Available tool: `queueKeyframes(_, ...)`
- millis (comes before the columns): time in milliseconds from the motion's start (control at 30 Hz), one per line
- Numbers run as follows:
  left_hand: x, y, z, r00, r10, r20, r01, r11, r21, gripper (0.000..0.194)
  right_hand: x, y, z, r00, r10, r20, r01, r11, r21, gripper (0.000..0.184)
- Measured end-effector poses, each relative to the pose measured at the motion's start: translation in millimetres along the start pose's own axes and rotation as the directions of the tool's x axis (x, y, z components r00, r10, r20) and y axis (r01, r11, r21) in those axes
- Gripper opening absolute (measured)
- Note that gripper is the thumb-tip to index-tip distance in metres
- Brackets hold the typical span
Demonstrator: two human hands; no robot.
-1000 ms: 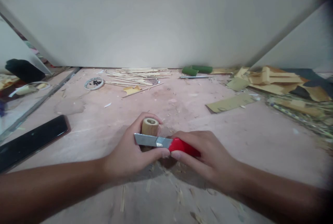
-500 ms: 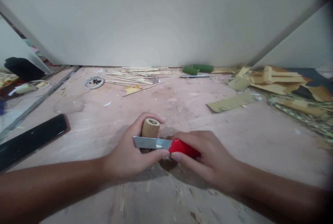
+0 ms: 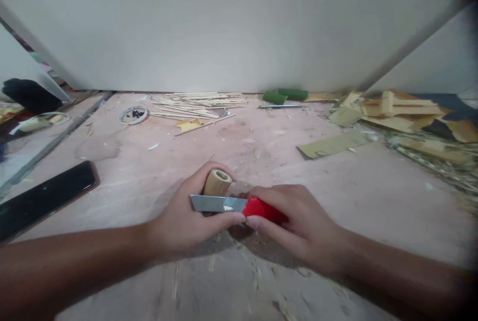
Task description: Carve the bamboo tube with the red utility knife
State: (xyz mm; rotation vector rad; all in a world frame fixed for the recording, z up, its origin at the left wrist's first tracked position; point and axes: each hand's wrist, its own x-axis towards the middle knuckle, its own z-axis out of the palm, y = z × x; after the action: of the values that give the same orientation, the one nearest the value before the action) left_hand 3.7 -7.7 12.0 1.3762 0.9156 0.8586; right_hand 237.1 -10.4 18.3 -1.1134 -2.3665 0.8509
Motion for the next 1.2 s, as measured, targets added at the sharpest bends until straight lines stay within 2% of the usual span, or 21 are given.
queueKeyframes(133,-1,-1,0.8,0.999,-0.042,-0.026,0.041,0.999,-0.028,0.039,0,2,1,1.0,-0.005,0.001,0.005,1.0,-0.001,0.029)
queueKeyframes(333,-1,3,4.0,0.994,-0.06,-0.089,0.063,0.997,0.04,0.038,-1,2,1,1.0,-0.016,-0.025,0.016,1.0,-0.022,0.032)
queueKeyframes(600,3,5,6.1,0.978,-0.079,-0.191,0.096,0.992,0.08,0.043,-3,-2,5,0.996,0.025,-0.09,-0.026,1.0,-0.014,0.034)
queueKeyframes(667,1,6,6.8,0.978,-0.061,-0.2,0.083,0.991,0.104,0.042,-2,-1,7,0.986,0.078,-0.151,-0.072,0.996,0.046,0.033)
queueKeyframes(733,-1,7,7.3,0.985,-0.037,-0.17,0.06,0.99,0.127,0.046,-1,0,8,0.956,0.166,-0.24,-0.136,0.981,0.139,0.036)
queueKeyframes(800,-3,7,7.1,0.99,-0.037,-0.134,0.055,0.99,0.131,0.047,0,0,9,0.941,0.206,-0.266,-0.156,0.967,0.199,0.038)
queueKeyframes(900,-4,4,5.0,0.99,-0.068,-0.124,0.079,0.993,0.091,0.03,-1,-2,7,0.969,0.172,-0.18,-0.135,0.97,0.2,0.036)
queueKeyframes(967,-3,3,2.8,0.993,-0.043,-0.11,0.051,0.996,0.074,0.022,-1,-5,6,0.981,0.144,-0.128,-0.12,0.977,0.174,0.036)
queueKeyframes(1100,-2,3,-0.6,0.998,0.06,-0.03,-0.058,0.997,0.051,0.026,-1,-8,5,0.991,0.108,-0.082,-0.099,0.989,0.11,0.035)
queueKeyframes(1200,-3,5,-1.6,0.995,0.096,0.021,-0.097,0.994,0.052,0.028,-1,-7,5,0.996,0.07,-0.064,-0.066,0.996,0.055,0.031)
